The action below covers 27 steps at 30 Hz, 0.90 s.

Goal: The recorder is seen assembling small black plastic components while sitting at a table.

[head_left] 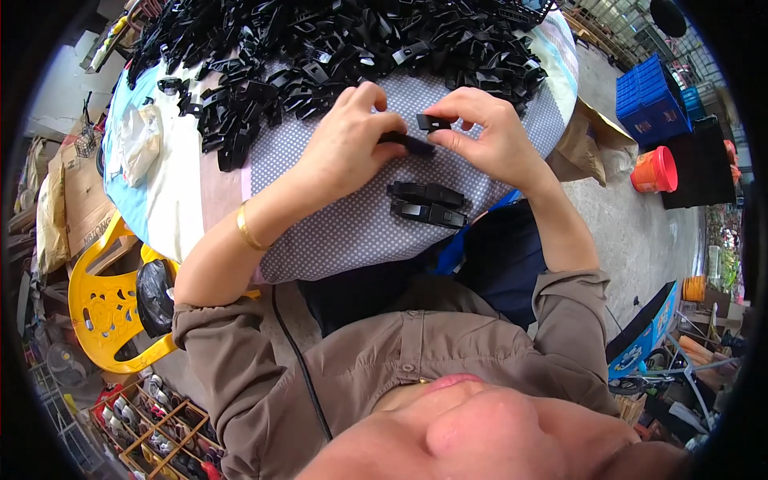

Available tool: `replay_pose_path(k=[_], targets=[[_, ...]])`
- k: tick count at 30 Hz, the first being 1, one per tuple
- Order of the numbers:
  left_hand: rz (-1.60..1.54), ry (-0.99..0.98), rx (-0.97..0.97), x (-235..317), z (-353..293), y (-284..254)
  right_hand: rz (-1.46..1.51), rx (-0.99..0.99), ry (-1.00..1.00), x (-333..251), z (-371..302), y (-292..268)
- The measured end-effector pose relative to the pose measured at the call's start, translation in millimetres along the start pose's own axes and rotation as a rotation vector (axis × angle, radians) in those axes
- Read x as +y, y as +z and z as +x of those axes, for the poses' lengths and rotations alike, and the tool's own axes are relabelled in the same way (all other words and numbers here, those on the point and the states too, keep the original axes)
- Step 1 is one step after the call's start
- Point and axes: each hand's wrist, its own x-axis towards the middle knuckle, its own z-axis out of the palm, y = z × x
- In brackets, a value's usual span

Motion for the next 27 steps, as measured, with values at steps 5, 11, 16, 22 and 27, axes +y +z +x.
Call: replay_pose_path(k=[5, 11, 16, 22, 27], targets=[[-0.099, -0.098, -0.018, 1, 1, 7, -0.28, -0.045, -0.142, 0, -4, -1], [-0.149, -0.109, -0.01, -3, -2, -1, -0.311, -0.07, -0.128, 5, -4, -3], [-0.18, -0.095, 0.014, 4, 1, 9, -0.291, -0.01, -0.261, 3, 1, 16], [-0.285, 0.166, -0.068, -16, 13, -14, -0.08, -0.179, -0.152, 2, 2, 6], [0.142, -0.188, 0.428, -108, 35, -51, -0.067, -0.238, -0.158, 7, 12, 13]])
